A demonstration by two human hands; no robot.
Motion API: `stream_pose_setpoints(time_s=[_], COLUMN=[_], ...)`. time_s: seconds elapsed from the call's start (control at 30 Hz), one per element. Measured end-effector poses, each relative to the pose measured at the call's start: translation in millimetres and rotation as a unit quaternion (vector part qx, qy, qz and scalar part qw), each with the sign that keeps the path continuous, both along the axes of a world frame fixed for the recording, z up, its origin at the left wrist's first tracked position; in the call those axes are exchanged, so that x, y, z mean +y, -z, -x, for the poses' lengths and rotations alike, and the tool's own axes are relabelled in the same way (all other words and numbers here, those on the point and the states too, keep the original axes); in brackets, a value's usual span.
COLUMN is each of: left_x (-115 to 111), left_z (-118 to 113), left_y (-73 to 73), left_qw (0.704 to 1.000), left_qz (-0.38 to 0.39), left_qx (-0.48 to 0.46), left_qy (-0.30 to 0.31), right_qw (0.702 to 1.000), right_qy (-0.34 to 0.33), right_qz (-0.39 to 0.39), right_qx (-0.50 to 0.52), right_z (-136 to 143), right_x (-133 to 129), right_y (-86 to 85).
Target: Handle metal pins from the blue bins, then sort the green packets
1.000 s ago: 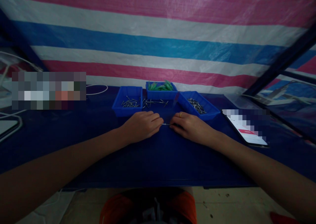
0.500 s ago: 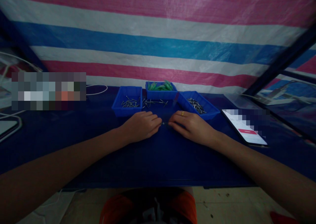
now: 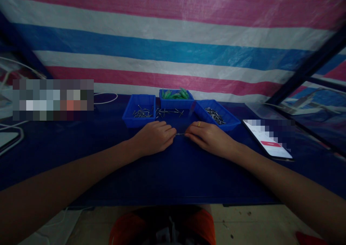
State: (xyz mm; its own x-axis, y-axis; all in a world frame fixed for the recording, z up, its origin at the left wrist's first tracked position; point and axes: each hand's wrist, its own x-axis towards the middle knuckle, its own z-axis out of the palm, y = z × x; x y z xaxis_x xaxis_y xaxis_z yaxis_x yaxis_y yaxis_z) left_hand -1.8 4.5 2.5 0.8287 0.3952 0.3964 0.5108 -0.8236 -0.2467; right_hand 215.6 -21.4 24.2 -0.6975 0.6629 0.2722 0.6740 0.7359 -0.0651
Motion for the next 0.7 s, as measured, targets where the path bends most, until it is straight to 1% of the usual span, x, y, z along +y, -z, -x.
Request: stream_pose_setpoints(time_s=[0.23, 0.43, 0.5, 0.6, 0.7], left_x=[-1.2, -5.0, -5.8, -5.8, -5.6], left_z=[0.1, -0.3, 0.0, 0.5, 0.6], left_y=[-2.9, -5.7, -5.8, -5.6, -6.0], left_qw=[0.999, 0.993, 0.991, 0.991, 0.992], left_qz=[-0.035, -0.060, -0.067, -0.068, -0.062], left_qx=[-0.040, -0.062, -0.064, -0.063, -0.054], left_qy=[0.006, 0.082, 0.095, 0.101, 0.093], right_qw=[0.999, 0.998, 0.998, 0.998, 0.998], right_qy=[0.012, -0.018, -0.022, -0.022, -0.015], right_qz=[0.008, 0.041, 0.044, 0.039, 0.037], right_qx=[-0.031, -0.039, -0.039, -0.040, -0.042], right_z=[-1.7, 0.5, 1.0, 1.5, 1.8], right_x=[2.0, 1.1, 0.7, -0.2, -0.8], right_y=[4.3, 5.2, 4.9, 3.8, 2.7])
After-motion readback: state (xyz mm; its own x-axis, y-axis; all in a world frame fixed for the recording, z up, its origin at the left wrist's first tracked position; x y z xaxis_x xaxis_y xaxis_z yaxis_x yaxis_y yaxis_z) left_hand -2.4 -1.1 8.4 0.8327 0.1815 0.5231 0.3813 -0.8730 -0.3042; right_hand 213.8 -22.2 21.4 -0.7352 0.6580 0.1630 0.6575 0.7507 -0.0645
